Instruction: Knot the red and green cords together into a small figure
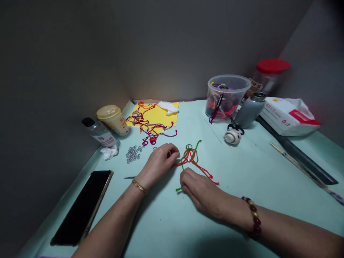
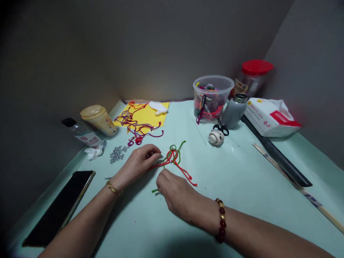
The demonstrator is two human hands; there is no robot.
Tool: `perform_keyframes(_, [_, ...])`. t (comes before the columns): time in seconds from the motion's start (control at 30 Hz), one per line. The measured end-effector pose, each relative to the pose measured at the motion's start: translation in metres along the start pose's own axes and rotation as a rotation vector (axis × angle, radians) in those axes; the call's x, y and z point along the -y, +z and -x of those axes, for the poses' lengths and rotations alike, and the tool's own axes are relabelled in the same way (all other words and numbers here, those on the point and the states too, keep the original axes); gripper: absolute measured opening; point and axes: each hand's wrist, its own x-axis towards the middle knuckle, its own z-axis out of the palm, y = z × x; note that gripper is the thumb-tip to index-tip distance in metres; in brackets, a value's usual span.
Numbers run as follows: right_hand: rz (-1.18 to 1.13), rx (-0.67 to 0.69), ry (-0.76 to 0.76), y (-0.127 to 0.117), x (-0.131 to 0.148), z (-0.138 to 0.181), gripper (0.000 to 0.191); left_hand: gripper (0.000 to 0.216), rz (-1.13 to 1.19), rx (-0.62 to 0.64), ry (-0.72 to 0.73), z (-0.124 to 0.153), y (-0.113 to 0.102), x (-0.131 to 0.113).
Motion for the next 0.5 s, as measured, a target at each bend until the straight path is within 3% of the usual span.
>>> perform_keyframes(0.1, [-0.157, -0.15, 0.114, -0.003, -0.001, -0.002, 0.015, 0.02, -0.011, -0.022, -0.037, -0.012, 0.006, 0.002])
perform_keyframes(0.2, [-0.233, -0.261, 0.132, -0.004, -0.002, -0.002, 0.018, 0.022, -0.056, 0.038, -0.065, -0.023, 0.011, 0.0])
perform_keyframes(0.3, [-0.271, -0.282, 0.178, -0.009, -0.005, 0.0, 0.018, 0.022, -0.1, 0.091, -0.119, -0.026, 0.016, -0.005])
perform_keyframes(0.5, [-0.432, -0.34, 0.467, -0.028, -0.011, -0.005, 0.013, 0.023, -0.143, 0.042, -0.116, -0.024, 0.025, -0.005])
